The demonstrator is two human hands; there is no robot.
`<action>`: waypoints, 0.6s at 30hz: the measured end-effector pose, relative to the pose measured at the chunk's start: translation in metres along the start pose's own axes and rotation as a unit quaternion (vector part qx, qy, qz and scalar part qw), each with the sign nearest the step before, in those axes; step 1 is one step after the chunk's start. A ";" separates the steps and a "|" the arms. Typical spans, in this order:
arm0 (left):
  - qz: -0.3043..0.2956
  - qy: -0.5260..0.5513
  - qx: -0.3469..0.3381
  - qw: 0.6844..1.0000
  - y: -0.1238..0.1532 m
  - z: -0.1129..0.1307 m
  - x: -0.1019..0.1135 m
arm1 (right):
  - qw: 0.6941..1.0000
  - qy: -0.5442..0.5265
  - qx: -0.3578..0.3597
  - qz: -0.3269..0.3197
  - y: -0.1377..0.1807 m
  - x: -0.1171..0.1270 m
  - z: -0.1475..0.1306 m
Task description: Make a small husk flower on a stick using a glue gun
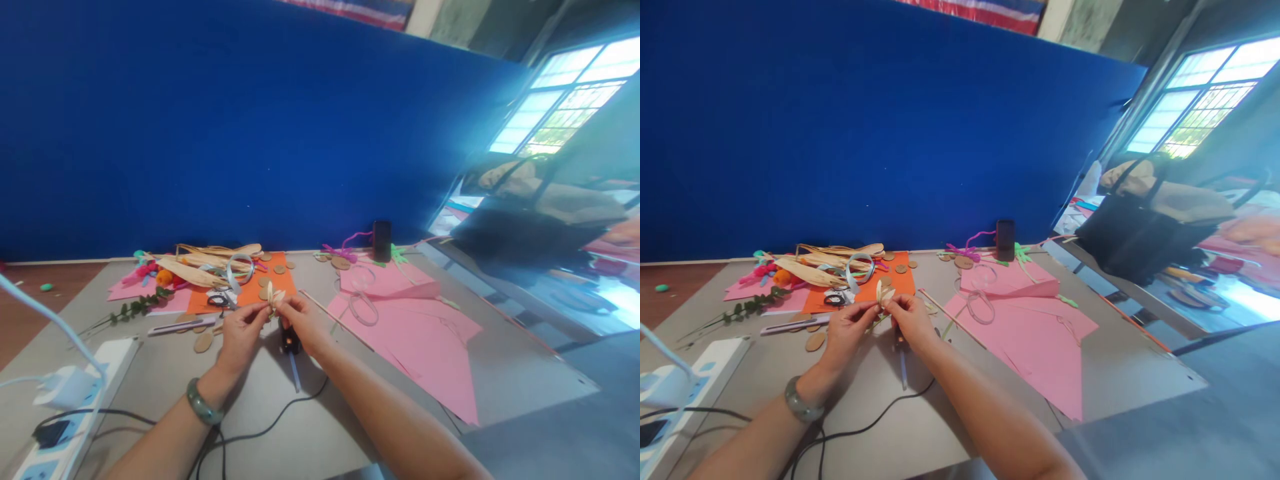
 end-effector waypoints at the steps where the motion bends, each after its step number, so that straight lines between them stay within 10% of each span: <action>1: -0.002 0.001 0.000 1.000 0.000 0.000 0.000 | 1.000 -0.001 0.002 -0.002 0.000 0.000 0.000; 18: -0.006 -0.080 -0.023 0.997 0.006 -0.003 0.000 | 1.000 -0.012 0.022 -0.010 -0.003 -0.001 0.007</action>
Point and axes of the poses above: each hand's wrist, its own y-axis away from the middle knuckle, its own x-axis out of the back of the hand, z = x × y, the point moved 6 cm from there along -y, towards the middle knuckle, and after that the axes turned 10 degrees about z, right-handed, at the moved point
